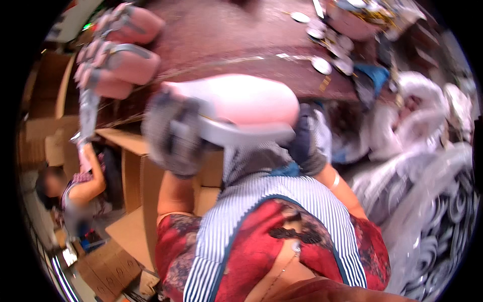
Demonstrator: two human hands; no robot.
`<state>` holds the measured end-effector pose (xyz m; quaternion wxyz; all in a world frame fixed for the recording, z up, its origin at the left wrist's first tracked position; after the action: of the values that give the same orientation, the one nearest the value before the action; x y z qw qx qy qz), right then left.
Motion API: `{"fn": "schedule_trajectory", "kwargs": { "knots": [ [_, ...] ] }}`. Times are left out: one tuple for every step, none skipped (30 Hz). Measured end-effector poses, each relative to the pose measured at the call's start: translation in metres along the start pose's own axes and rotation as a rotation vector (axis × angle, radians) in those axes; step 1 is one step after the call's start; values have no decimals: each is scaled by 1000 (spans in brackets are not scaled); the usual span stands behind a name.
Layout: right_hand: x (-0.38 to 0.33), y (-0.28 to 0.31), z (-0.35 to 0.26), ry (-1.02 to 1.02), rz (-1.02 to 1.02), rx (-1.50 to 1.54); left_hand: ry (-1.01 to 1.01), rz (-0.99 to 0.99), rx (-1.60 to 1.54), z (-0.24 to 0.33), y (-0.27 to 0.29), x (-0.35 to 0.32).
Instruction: The person assembles pink thermal carafes by hand, inserting interior components, placing lids, and attaching circular labels to the handles.
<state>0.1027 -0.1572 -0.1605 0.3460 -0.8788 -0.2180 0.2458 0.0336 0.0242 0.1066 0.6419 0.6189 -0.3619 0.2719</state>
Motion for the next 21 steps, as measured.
{"fn": "schedule_trajectory", "kwargs": {
  "knots": [
    [8, -15, -6, -97, -51, 103, -78, -120, -57, -5, 0, -4],
    [15, -25, -13, -192, -98, 188, -90, -183, -150, 1, 0, 16],
    [19, -29, -16, -297, -140, 266, -102, -249, -242, 8, -4, 33],
    [23, -28, -16, -403, -163, 329, -106, -317, -329, 13, -7, 49],
    [29, -18, -18, -276, -69, 207, -70, -260, -271, -2, -13, 56],
    [37, -11, -17, -166, 23, 70, -39, -202, -217, -27, -26, 64],
    [38, -7, -20, -130, 79, 83, -150, -193, -83, -50, -38, 67],
    [37, 0, -22, -92, 136, 98, -261, -185, 50, -75, -49, 66],
    [35, 3, -23, -80, 110, 81, -239, -214, 166, -99, -63, 66],
    [32, 6, -25, -59, 96, 63, -228, -220, 278, -121, -78, 67],
    [29, 6, -31, -52, 119, 23, -250, -239, 349, -145, -94, 67],
    [28, 6, -35, -38, 113, -3, -275, -255, 418, -169, -110, 68],
    [29, 9, -37, -28, 102, -5, -245, -269, 490, -203, -126, 69],
    [30, 14, -40, -14, 97, -7, -217, -281, 555, -235, -139, 68],
    [30, 13, -48, 2, 97, -15, -189, -312, 591, -256, -149, 69],
    [30, 15, -51, -5, 101, -4, -162, -342, 626, -279, -159, 71],
    [30, 14, -57, -3, 94, -18, -183, -377, 737, -304, -167, 67],
    [30, 11, -64, -5, 82, -32, -201, -413, 855, -332, -172, 60],
    [28, 6, -71, 7, 31, -23, -118, -489, 868, -371, -168, 53],
    [27, 7, -75, -1, 12, -37, -36, -567, 878, -398, -171, 52],
    [28, 11, -80, 4, 6, -48, 65, -681, 959, -405, -184, 64]
  ]
}}
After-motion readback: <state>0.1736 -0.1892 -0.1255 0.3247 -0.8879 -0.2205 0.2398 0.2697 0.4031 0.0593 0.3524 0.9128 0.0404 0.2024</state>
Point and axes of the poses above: each hand's wrist, its own x-axis towards the middle knuckle, its own y-axis out of the back of the hand, z = x × y, the point moved 7 cm from there along x, towards the middle knuckle, and after that the axes turned 10 degrees about y, right-handed, at the moved point
